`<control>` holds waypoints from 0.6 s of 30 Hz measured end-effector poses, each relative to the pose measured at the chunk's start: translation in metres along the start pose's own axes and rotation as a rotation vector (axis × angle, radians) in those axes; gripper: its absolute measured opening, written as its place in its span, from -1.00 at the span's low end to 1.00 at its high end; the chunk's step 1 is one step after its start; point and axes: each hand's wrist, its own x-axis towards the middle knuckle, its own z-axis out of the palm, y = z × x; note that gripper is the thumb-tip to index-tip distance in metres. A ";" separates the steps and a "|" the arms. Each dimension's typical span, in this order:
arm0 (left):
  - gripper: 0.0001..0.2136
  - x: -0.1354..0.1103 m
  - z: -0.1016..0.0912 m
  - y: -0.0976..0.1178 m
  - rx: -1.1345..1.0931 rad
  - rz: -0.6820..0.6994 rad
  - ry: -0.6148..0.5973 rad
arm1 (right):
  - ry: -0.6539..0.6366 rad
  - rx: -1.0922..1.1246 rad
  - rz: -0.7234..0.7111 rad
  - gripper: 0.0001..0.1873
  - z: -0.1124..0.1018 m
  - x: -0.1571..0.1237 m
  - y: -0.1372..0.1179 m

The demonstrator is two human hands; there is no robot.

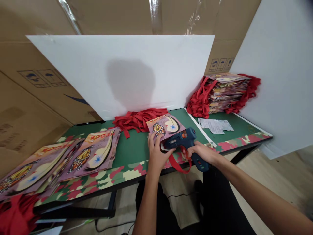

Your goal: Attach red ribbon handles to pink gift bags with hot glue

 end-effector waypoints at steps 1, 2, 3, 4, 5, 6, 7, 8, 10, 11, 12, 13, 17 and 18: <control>-0.34 -0.001 0.000 0.000 0.000 -0.003 0.000 | 0.026 -0.020 0.013 -0.89 0.000 -0.003 -0.003; -0.35 -0.001 0.001 0.000 -0.002 -0.007 0.000 | 0.062 -0.043 0.034 -0.87 -0.001 -0.006 -0.005; -0.35 -0.002 0.001 0.000 -0.004 -0.011 0.001 | 0.101 -0.067 0.058 -0.85 -0.003 -0.008 -0.007; -0.36 -0.002 0.001 0.000 -0.006 -0.016 0.001 | 0.140 -0.088 0.082 -0.83 -0.004 -0.009 -0.007; -0.36 -0.003 0.001 0.000 -0.007 -0.022 0.000 | 0.174 -0.105 0.102 -0.81 -0.006 -0.010 -0.007; -0.37 -0.003 0.001 0.000 -0.009 -0.026 -0.001 | 0.201 -0.119 0.113 -0.79 -0.008 -0.010 -0.007; -0.37 -0.003 0.001 0.001 -0.013 -0.028 -0.001 | 0.217 -0.132 0.113 -0.79 -0.010 -0.010 -0.006; -0.37 -0.003 0.001 0.001 -0.017 -0.028 -0.001 | 0.224 -0.146 0.103 -0.79 -0.012 -0.010 -0.005; -0.36 -0.004 0.001 0.001 -0.024 -0.023 0.004 | 0.220 -0.179 0.065 -0.81 -0.015 -0.010 -0.004; -0.36 -0.004 0.001 0.001 -0.025 -0.020 0.008 | 0.208 -0.196 0.044 -0.82 -0.017 -0.010 -0.004; -0.37 -0.004 0.001 0.001 -0.025 -0.018 0.010 | 0.193 -0.213 0.026 -0.83 -0.018 -0.011 -0.004; -0.37 -0.004 0.001 0.001 -0.024 -0.018 0.011 | 0.179 -0.230 0.011 -0.84 -0.019 -0.011 -0.004; -0.37 -0.005 0.002 0.001 -0.026 -0.025 0.005 | 0.218 -0.358 -0.023 -0.82 -0.023 -0.016 -0.009; -0.37 -0.005 0.002 0.002 -0.027 -0.026 0.003 | 0.239 -0.417 -0.021 -0.83 -0.024 -0.018 -0.012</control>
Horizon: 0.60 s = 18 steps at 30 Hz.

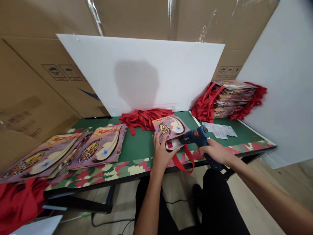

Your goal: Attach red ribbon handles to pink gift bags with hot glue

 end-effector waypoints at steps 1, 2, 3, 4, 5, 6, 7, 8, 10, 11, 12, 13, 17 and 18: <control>-0.37 0.000 0.000 0.000 -0.002 0.001 0.001 | 0.015 -0.064 -0.003 -0.84 -0.001 -0.001 -0.002; -0.37 0.000 0.000 0.000 -0.003 0.004 0.004 | 0.024 -0.128 -0.012 -0.84 -0.002 -0.003 -0.005; -0.36 0.000 0.001 0.000 -0.005 0.008 0.007 | 0.031 -0.186 -0.027 -0.83 -0.003 -0.004 -0.008; -0.36 0.000 0.001 0.000 -0.006 0.011 0.011 | 0.038 -0.235 -0.044 -0.81 -0.003 -0.005 -0.011; -0.35 0.000 0.001 0.000 -0.006 0.013 0.015 | 0.044 -0.274 -0.061 -0.79 -0.002 -0.006 -0.014; -0.34 0.000 0.002 -0.001 -0.006 0.014 0.018 | 0.046 -0.309 -0.078 -0.78 -0.001 -0.008 -0.016; -0.33 -0.001 0.002 -0.001 -0.005 0.013 0.019 | 0.049 -0.345 -0.093 -0.76 0.001 -0.008 -0.018; -0.33 -0.001 0.002 -0.001 -0.005 0.012 0.018 | 0.054 -0.385 -0.107 -0.74 0.004 -0.009 -0.020; -0.33 -0.001 0.003 -0.001 -0.005 0.013 0.018 | 0.065 -0.466 -0.129 -0.71 0.010 -0.010 -0.024; -0.34 -0.001 0.003 -0.001 -0.005 0.015 0.018 | 0.075 -0.507 -0.138 -0.70 0.014 -0.010 -0.026; -0.34 -0.001 0.003 -0.001 -0.006 0.017 0.020 | 0.086 -0.546 -0.143 -0.70 0.017 -0.010 -0.028; -0.34 -0.002 0.003 -0.001 -0.008 0.016 0.024 | 0.097 -0.580 -0.145 -0.71 0.020 -0.010 -0.030; -0.34 -0.002 0.004 0.000 -0.015 0.009 0.030 | 0.105 -0.601 -0.139 -0.72 0.023 -0.011 -0.034; -0.34 -0.002 0.004 0.000 -0.015 0.007 0.031 | 0.097 -0.557 -0.130 -0.73 0.021 -0.012 -0.032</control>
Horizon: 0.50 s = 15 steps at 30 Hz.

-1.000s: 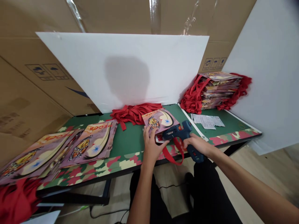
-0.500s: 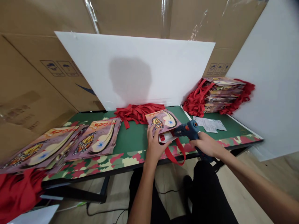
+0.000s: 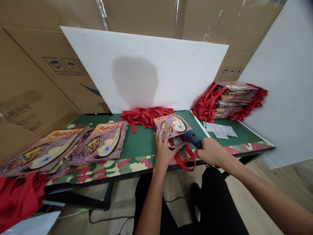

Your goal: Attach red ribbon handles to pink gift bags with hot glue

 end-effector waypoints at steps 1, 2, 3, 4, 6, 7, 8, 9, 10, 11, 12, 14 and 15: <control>-0.34 0.000 0.000 0.000 0.000 -0.002 -0.002 | -0.004 0.056 0.021 -0.75 -0.002 -0.002 0.003; -0.35 -0.001 0.000 0.000 0.000 -0.004 -0.005 | -0.007 0.122 0.052 -0.79 -0.003 -0.004 0.007; -0.35 -0.001 0.000 0.001 -0.002 -0.007 -0.009 | -0.012 0.196 0.086 -0.83 -0.005 -0.006 0.012; -0.35 -0.001 0.000 0.001 -0.004 -0.012 -0.013 | -0.018 0.273 0.117 -0.86 -0.007 -0.009 0.017; -0.35 -0.002 0.000 0.002 -0.008 -0.021 -0.022 | -0.025 0.425 0.162 -0.82 -0.009 -0.015 0.027; -0.35 -0.003 -0.001 0.003 -0.009 -0.024 -0.025 | -0.020 0.498 0.182 -0.79 -0.009 -0.018 0.030; -0.35 -0.003 -0.001 0.003 -0.008 -0.027 -0.026 | -0.013 0.565 0.203 -0.78 -0.009 -0.020 0.034; -0.36 -0.003 -0.001 0.003 -0.006 -0.028 -0.027 | -0.002 0.619 0.230 -0.76 -0.008 -0.022 0.036; -0.36 -0.003 -0.001 0.004 -0.005 -0.027 -0.029 | 0.006 0.664 0.263 -0.75 -0.007 -0.023 0.037; -0.36 -0.003 -0.001 0.004 -0.004 -0.027 -0.030 | 0.005 0.702 0.299 -0.74 -0.006 -0.024 0.038; -0.37 -0.002 -0.001 0.004 -0.003 -0.027 -0.030 | -0.005 0.735 0.326 -0.72 -0.004 -0.024 0.037; -0.37 -0.002 -0.001 0.003 -0.003 -0.027 -0.032 | -0.034 0.778 0.339 -0.72 -0.001 -0.021 0.035; -0.37 -0.002 -0.001 0.003 -0.003 -0.027 -0.032 | -0.054 0.785 0.323 -0.73 0.000 -0.019 0.033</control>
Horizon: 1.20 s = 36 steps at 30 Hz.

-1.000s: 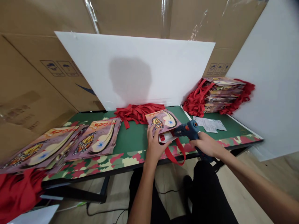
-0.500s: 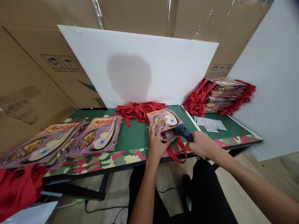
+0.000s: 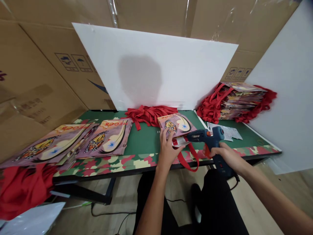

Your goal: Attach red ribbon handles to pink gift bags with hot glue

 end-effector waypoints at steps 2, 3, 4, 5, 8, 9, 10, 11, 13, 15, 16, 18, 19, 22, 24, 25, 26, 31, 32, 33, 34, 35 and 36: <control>-0.37 0.000 0.000 -0.001 0.000 -0.001 0.001 | -0.071 -0.039 -0.054 -0.79 0.004 0.004 -0.003; -0.37 0.000 0.000 -0.001 0.000 -0.002 -0.001 | -0.103 -0.080 -0.094 -0.82 0.006 0.007 -0.005; -0.37 0.000 0.000 -0.001 -0.001 -0.004 -0.004 | -0.129 -0.129 -0.128 -0.83 0.007 0.010 -0.006; -0.36 0.000 -0.001 0.000 0.000 -0.004 -0.007 | -0.151 -0.182 -0.156 -0.83 0.007 0.013 -0.008; -0.35 0.000 -0.001 0.001 0.011 0.008 -0.003 | -0.203 -0.337 -0.219 -0.83 0.006 0.022 -0.017; -0.35 0.000 -0.001 0.001 0.013 0.013 0.000 | -0.225 -0.380 -0.237 -0.84 0.005 0.025 -0.021; -0.35 0.001 -0.001 0.001 0.012 0.017 0.003 | -0.246 -0.412 -0.246 -0.84 0.003 0.027 -0.027; -0.35 0.001 -0.001 0.001 0.010 0.018 0.004 | -0.260 -0.429 -0.240 -0.85 0.001 0.029 -0.032; -0.35 0.001 -0.001 0.000 0.004 0.014 0.001 | -0.287 -0.408 -0.191 -0.85 -0.005 0.031 -0.040; -0.35 0.001 -0.002 0.000 0.000 0.009 0.000 | -0.311 -0.315 -0.128 -0.83 -0.014 0.031 -0.039; -0.35 0.000 -0.002 -0.001 -0.002 0.008 0.001 | -0.326 -0.226 -0.108 -0.82 -0.020 0.030 -0.033; -0.37 0.000 -0.003 -0.001 -0.004 0.008 0.000 | -0.336 0.029 -0.087 -0.81 -0.035 0.027 -0.010; -0.37 0.000 -0.003 -0.001 -0.005 0.009 -0.002 | -0.320 0.185 -0.077 -0.79 -0.042 0.026 0.005; -0.38 0.001 -0.003 -0.002 -0.003 0.008 -0.006 | -0.138 0.508 -0.031 -0.75 -0.063 0.025 0.051; -0.38 0.001 -0.004 -0.002 0.001 0.004 -0.009 | 0.036 0.633 0.015 -0.69 -0.072 0.028 0.072; -0.39 0.002 -0.004 -0.001 0.003 0.001 -0.013 | 0.114 0.683 0.032 -0.65 -0.075 0.032 0.079; -0.40 0.002 -0.004 -0.001 0.004 -0.001 -0.016 | 0.183 0.723 0.047 -0.63 -0.077 0.037 0.083; -0.41 0.004 -0.006 -0.001 0.009 -0.001 -0.014 | 0.300 0.452 0.088 -0.72 -0.091 0.076 0.083; -0.42 0.004 -0.006 0.000 0.010 0.000 -0.012 | 0.342 0.265 0.102 -0.67 -0.096 0.081 0.080; -0.43 0.004 -0.006 0.000 0.011 0.000 -0.010 | 0.396 0.057 0.114 -0.58 -0.101 0.084 0.077; -0.44 0.004 -0.006 0.000 0.011 -0.001 -0.008 | 0.451 -0.154 0.125 -0.48 -0.105 0.084 0.073; -0.46 0.004 -0.006 0.000 0.012 -0.002 -0.007 | 0.498 -0.345 0.137 -0.40 -0.107 0.081 0.069; -0.47 0.004 -0.006 0.000 0.013 -0.005 -0.007 | 0.531 -0.502 0.153 -0.34 -0.106 0.077 0.065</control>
